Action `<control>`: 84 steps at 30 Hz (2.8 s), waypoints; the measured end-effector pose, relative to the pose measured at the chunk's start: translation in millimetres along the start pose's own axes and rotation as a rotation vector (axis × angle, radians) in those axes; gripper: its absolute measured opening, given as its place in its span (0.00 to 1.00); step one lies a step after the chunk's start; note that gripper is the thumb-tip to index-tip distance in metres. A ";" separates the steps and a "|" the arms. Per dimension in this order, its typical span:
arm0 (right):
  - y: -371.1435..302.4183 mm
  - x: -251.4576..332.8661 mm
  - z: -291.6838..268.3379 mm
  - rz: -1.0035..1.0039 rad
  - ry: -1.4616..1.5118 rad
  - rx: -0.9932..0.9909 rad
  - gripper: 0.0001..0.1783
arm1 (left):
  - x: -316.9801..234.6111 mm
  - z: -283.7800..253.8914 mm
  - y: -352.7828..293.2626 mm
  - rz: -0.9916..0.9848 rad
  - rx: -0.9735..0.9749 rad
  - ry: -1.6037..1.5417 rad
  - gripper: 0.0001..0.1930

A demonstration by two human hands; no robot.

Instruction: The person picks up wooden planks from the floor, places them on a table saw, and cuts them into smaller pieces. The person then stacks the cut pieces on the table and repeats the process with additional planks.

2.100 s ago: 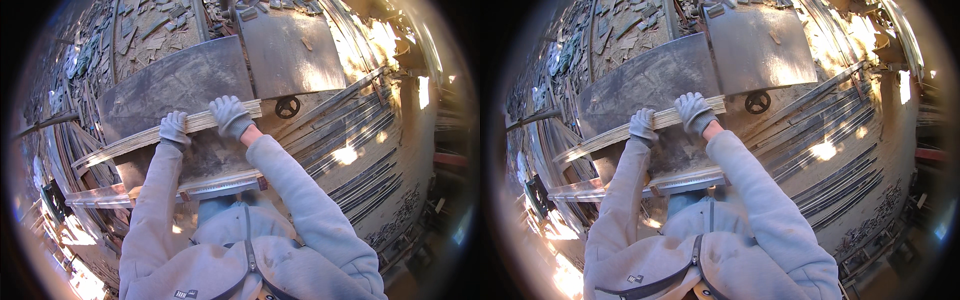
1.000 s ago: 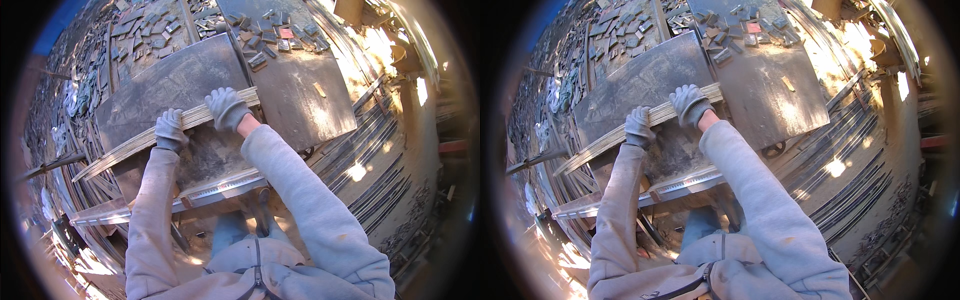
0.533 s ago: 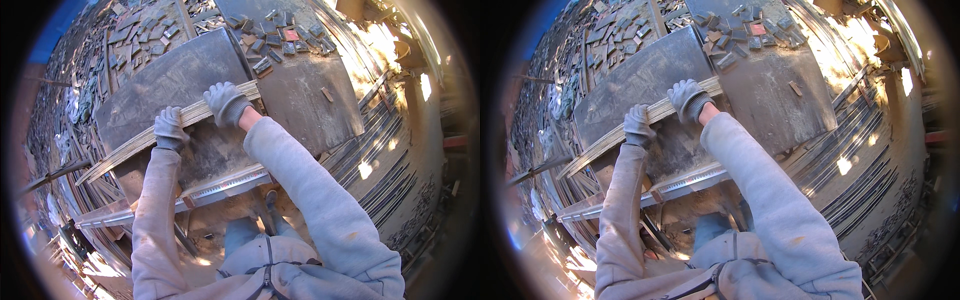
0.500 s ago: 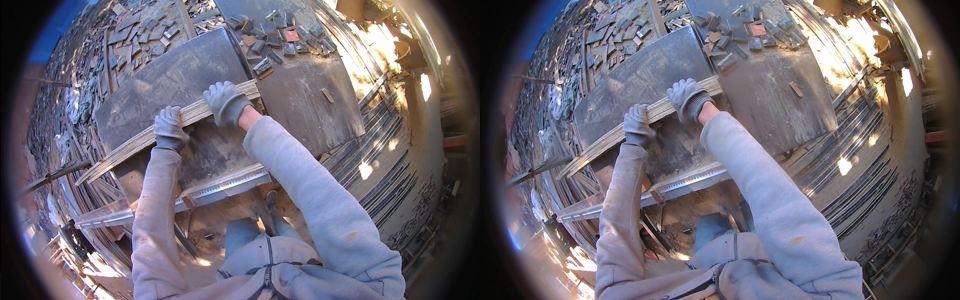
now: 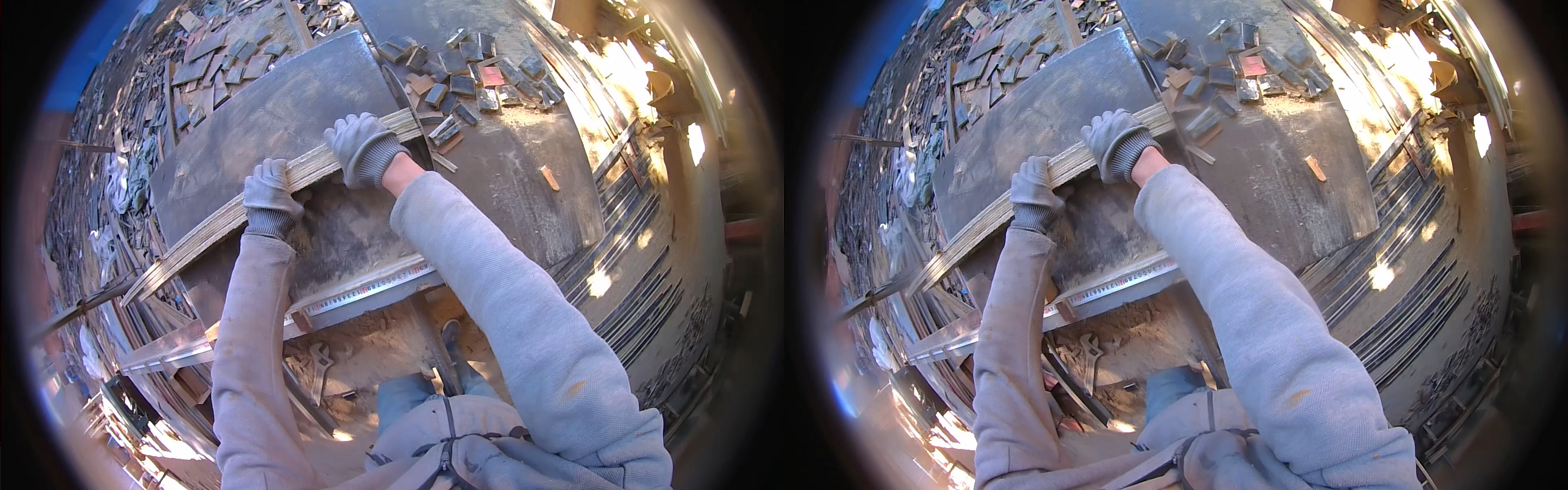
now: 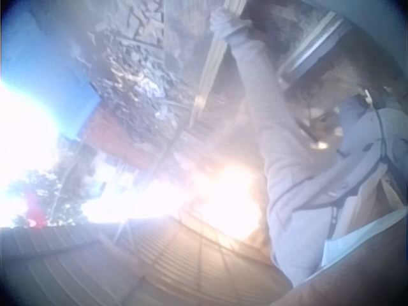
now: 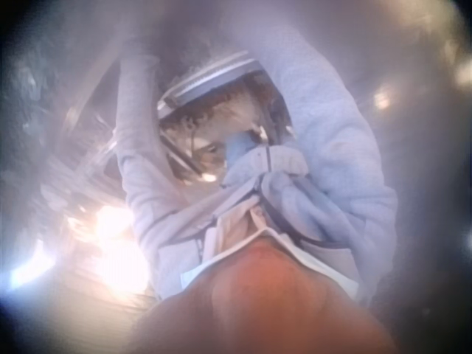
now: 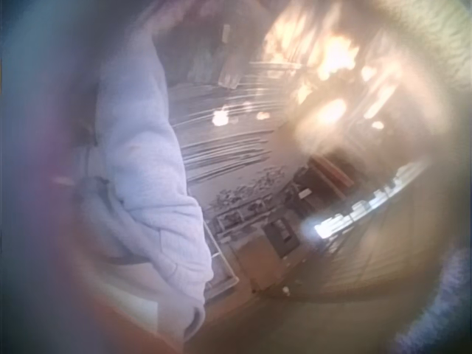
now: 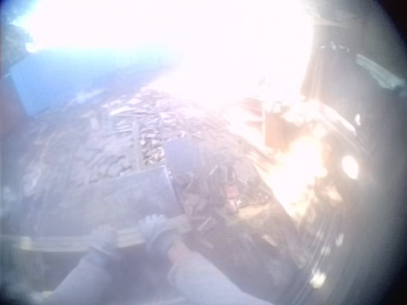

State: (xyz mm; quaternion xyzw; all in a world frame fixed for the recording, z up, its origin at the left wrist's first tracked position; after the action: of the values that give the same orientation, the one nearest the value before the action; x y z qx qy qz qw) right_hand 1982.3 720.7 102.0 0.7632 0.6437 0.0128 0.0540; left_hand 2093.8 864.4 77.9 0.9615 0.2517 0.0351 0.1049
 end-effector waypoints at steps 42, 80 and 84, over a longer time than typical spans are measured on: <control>-220.6 -119.7 -103.3 0.154 0.187 0.130 0.14 | -142.2 -146.0 -62.1 -0.349 -0.007 -0.724 0.43; -170.6 -36.8 -505.0 -0.134 1.233 -0.711 0.42 | -227.1 -517.0 -16.8 0.176 -0.775 -1.509 0.35; -161.4 -30.3 -509.5 -0.183 1.287 -0.707 0.39 | -241.7 -480.8 -15.9 0.130 -0.780 -1.420 0.39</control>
State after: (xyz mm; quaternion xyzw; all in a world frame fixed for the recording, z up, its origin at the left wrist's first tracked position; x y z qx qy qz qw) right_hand 1773.3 751.1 594.0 0.4852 0.5665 0.6599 -0.0905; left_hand 1817.9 847.7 539.9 0.6615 0.0383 -0.4921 0.5647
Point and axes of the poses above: each hand's wrist, its own y-axis towards the middle knuckle, its own z-axis out of the palm, x = y × z, the point moved 7 cm from there along y, towards the middle knuckle, and after that the axes turned 3 degrees about -x, right-handed, at the moved point
